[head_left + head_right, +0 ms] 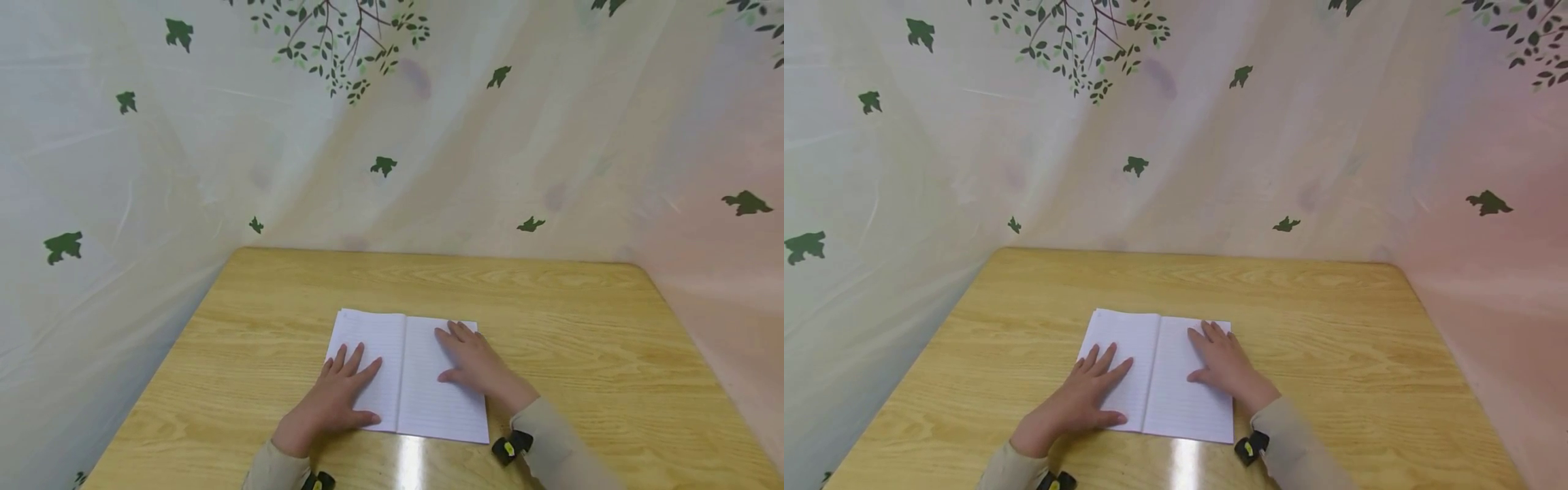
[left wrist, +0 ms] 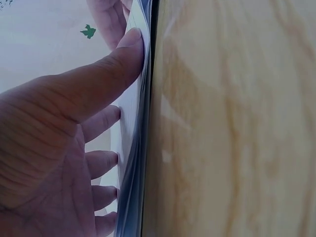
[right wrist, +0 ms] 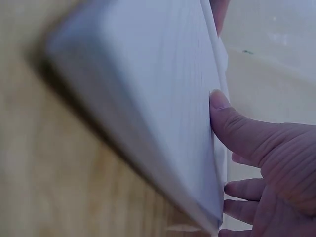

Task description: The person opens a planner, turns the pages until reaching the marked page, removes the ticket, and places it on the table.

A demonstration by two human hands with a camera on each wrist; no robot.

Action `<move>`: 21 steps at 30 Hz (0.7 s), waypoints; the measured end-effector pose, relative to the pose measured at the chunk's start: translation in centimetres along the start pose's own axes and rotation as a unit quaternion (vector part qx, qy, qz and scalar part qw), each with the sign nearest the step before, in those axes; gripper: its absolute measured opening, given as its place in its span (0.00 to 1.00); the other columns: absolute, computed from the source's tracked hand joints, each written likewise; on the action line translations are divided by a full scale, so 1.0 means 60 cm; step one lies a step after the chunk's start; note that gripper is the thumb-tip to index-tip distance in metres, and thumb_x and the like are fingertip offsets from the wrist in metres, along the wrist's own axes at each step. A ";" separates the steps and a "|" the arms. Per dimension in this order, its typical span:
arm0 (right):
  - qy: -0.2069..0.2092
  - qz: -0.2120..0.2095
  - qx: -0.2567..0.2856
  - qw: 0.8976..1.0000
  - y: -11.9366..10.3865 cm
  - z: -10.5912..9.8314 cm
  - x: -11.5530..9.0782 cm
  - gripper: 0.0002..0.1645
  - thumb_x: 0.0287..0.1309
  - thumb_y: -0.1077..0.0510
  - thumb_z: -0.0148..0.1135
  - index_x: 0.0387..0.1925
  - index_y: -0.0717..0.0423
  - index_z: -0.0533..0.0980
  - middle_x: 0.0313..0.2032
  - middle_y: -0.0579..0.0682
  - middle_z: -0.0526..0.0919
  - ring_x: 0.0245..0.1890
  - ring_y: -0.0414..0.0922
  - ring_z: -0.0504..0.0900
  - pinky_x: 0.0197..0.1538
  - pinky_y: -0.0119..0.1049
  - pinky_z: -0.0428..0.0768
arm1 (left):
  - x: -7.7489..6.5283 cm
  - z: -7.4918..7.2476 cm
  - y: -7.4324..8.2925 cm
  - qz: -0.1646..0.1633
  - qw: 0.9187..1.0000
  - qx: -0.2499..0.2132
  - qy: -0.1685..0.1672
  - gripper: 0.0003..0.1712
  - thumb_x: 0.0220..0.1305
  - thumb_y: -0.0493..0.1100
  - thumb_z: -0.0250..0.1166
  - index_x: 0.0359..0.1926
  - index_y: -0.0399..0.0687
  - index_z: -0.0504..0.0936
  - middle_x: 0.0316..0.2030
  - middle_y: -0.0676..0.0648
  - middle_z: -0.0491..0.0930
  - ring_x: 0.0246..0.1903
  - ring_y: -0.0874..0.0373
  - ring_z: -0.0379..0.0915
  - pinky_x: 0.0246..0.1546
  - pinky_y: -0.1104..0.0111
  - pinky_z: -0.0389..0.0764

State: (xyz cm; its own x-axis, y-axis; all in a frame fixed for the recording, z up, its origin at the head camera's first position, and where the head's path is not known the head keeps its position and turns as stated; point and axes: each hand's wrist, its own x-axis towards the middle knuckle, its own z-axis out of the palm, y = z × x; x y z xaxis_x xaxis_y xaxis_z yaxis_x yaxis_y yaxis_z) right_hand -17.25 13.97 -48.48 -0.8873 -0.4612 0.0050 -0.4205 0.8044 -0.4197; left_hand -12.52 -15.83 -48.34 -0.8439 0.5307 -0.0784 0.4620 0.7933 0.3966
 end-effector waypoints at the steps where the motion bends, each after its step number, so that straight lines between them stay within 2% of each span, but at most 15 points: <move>1: 0.001 0.006 0.003 1.000 0.006 -0.002 0.003 0.50 0.49 0.50 0.74 0.70 0.62 0.63 0.70 0.69 0.58 0.71 0.65 0.54 0.68 0.63 0.54 | 0.000 0.000 0.000 -0.001 1.000 0.000 -0.002 0.51 0.54 0.65 0.69 0.74 0.51 0.61 0.74 0.32 0.47 0.71 0.28 0.35 0.66 0.35 0.46; 5: 0.000 0.038 0.027 0.999 0.025 -0.012 0.011 0.52 0.49 0.50 0.75 0.71 0.62 0.60 0.70 0.68 0.57 0.71 0.65 0.52 0.69 0.61 0.54 | -0.001 0.000 0.000 -0.002 1.000 0.000 -0.004 0.51 0.55 0.65 0.68 0.74 0.51 0.61 0.74 0.33 0.46 0.71 0.28 0.34 0.66 0.36 0.45; 9: -0.006 0.053 0.029 0.998 0.041 -0.020 0.018 0.55 0.48 0.48 0.75 0.72 0.64 0.58 0.71 0.68 0.55 0.72 0.65 0.51 0.69 0.61 0.52 | -0.002 0.000 0.002 -0.002 1.000 -0.002 -0.004 0.51 0.55 0.64 0.68 0.74 0.51 0.61 0.74 0.33 0.46 0.71 0.28 0.35 0.66 0.36 0.45; 15: -0.012 0.058 0.028 0.998 0.053 -0.021 0.024 0.59 0.46 0.46 0.77 0.72 0.65 0.57 0.72 0.68 0.52 0.73 0.64 0.47 0.71 0.60 0.49 | -0.002 -0.002 0.003 -0.001 1.000 -0.007 0.000 0.50 0.55 0.64 0.69 0.74 0.51 0.61 0.74 0.32 0.46 0.71 0.28 0.35 0.66 0.36 0.45; 21: 0.006 0.062 0.035 0.997 0.050 -0.020 0.022 0.59 0.43 0.46 0.78 0.71 0.64 0.59 0.72 0.68 0.52 0.72 0.65 0.48 0.70 0.61 0.49 | -0.003 -0.002 0.001 -0.003 1.000 -0.005 -0.002 0.51 0.55 0.65 0.68 0.74 0.51 0.61 0.74 0.33 0.47 0.71 0.28 0.35 0.66 0.36 0.45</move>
State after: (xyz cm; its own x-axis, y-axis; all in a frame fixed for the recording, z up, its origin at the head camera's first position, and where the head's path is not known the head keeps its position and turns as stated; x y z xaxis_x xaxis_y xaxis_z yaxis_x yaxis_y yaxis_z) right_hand -19.92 16.22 -48.62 -0.9338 -0.3556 -0.0395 -0.2944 0.8264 -0.4800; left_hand -12.38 -15.87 -48.21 -0.8450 0.5280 -0.0844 0.4550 0.7930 0.4051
